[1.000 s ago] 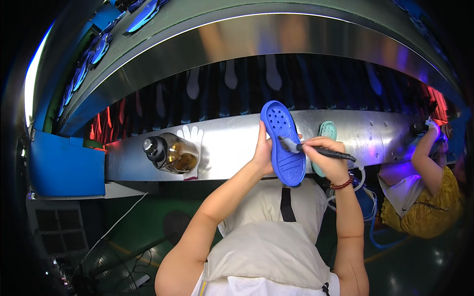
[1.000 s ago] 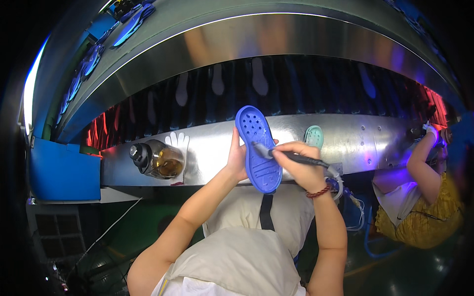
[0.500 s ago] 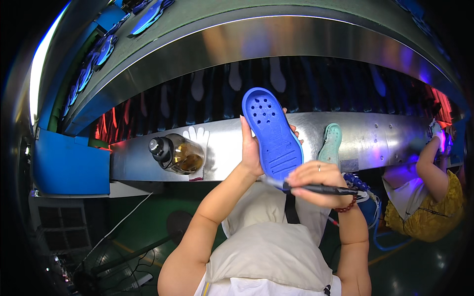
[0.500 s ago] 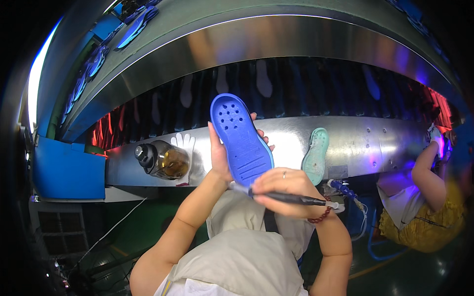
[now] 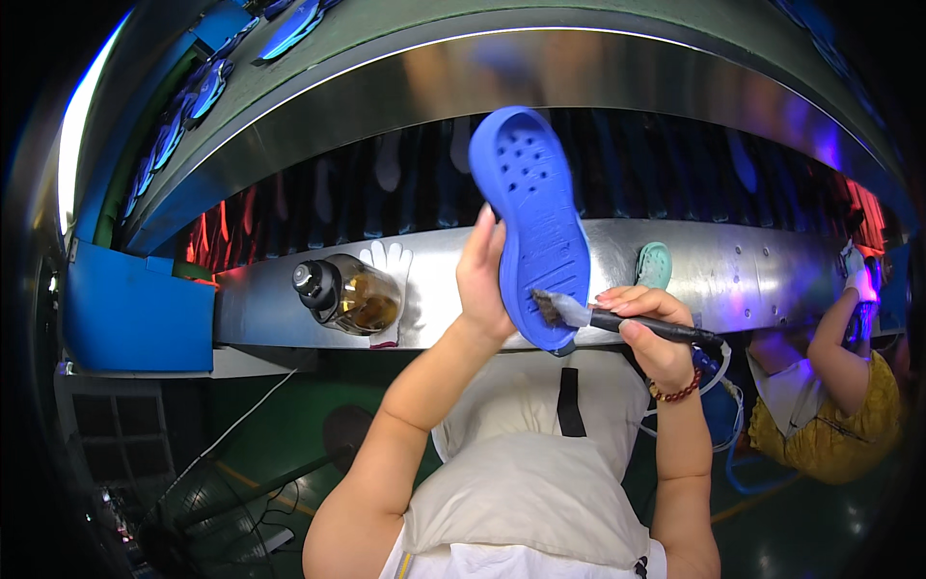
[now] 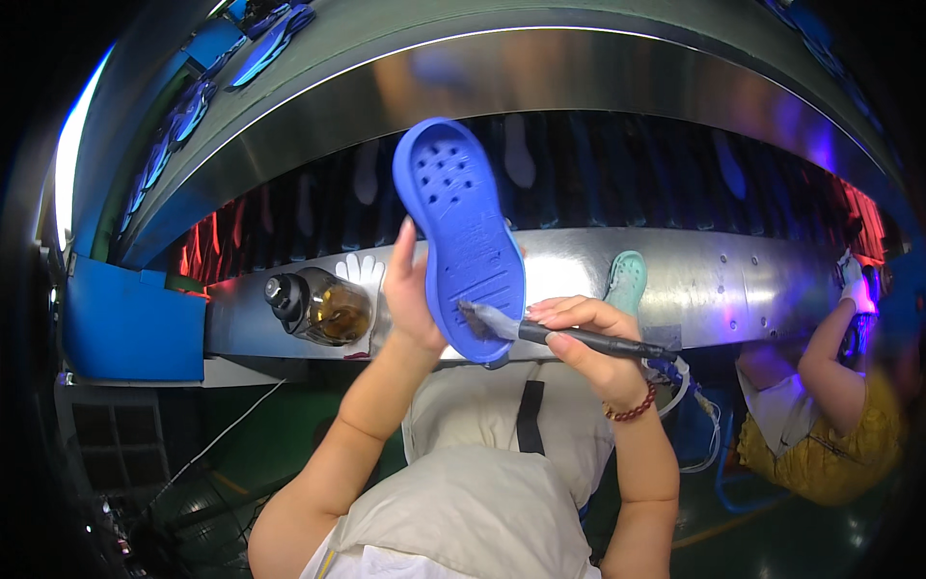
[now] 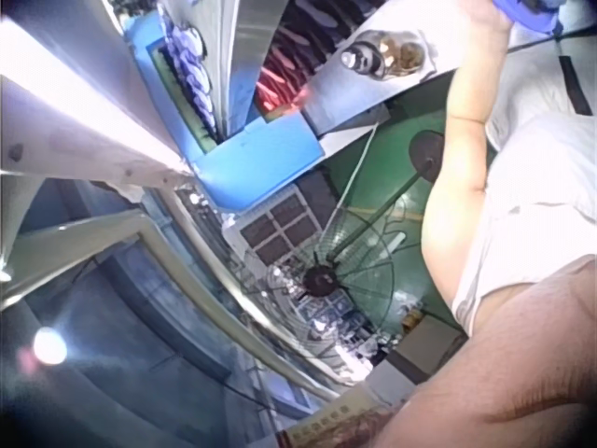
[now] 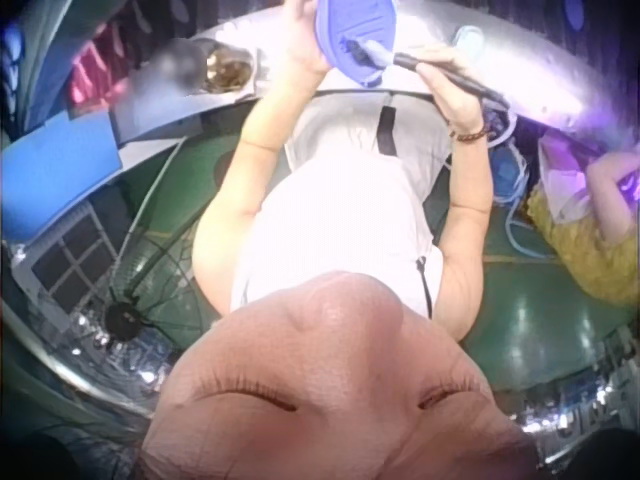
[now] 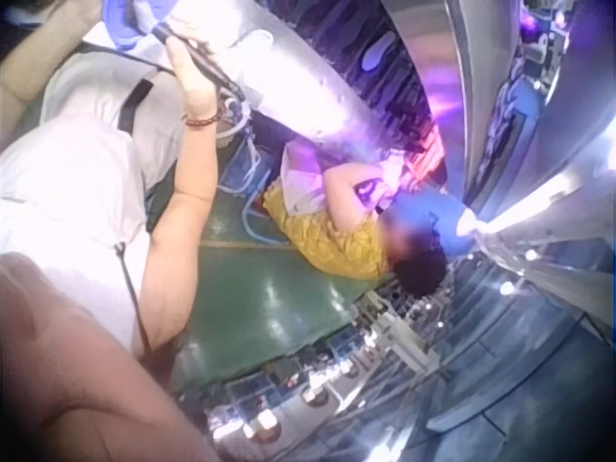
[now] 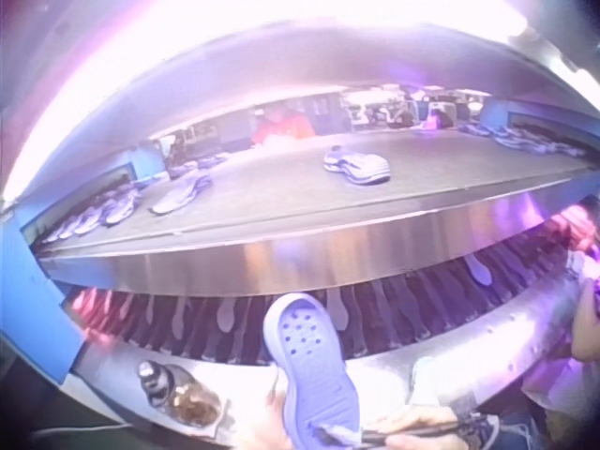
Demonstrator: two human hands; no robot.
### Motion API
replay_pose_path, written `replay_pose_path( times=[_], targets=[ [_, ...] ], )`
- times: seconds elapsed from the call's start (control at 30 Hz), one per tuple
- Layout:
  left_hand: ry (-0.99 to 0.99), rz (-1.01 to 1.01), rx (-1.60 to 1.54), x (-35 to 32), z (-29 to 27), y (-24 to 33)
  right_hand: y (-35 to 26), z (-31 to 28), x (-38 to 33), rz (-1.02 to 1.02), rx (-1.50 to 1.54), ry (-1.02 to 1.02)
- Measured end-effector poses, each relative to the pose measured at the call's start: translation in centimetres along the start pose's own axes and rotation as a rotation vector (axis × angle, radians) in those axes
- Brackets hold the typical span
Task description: The person applies a liquid substance to the surface of blue shoe soles using a brush and then places the soles onto a moving conveyor belt.
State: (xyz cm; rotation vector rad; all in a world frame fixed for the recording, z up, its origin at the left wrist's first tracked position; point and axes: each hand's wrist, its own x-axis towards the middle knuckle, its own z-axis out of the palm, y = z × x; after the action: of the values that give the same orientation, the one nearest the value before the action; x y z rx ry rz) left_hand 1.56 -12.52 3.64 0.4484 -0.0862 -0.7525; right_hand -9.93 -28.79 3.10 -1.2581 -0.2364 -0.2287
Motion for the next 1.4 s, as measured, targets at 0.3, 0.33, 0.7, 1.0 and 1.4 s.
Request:
replay_pose_path(
  times=[0.3, 0.33, 0.7, 1.0, 1.4],
  targets=[
    [-0.061, -0.069, 0.017, -0.6, -0.1, -0.8, -2.5, 1.4, 0.6, 0.042, -0.125, -0.032],
    [-0.062, -0.057, 0.006, -0.5, 0.0, -0.7, -2.6, 1.0, 1.4, -0.049, -0.270, 0.004],
    [-0.119, -0.223, -0.074, 0.5, 0.7, 1.4, -4.9, 2.2, 2.7, -0.077, -0.498, -0.459],
    [-0.091, -0.631, 0.341, 0.9, 0.5, 1.3, -6.2, 0.3, 3.4, -0.002, -0.840, -0.739],
    [-0.039, -0.732, 0.555, -0.1, 0.1, 2.1, -6.2, -2.3, 3.6, 0.065, -0.707, -0.685]
  ],
)
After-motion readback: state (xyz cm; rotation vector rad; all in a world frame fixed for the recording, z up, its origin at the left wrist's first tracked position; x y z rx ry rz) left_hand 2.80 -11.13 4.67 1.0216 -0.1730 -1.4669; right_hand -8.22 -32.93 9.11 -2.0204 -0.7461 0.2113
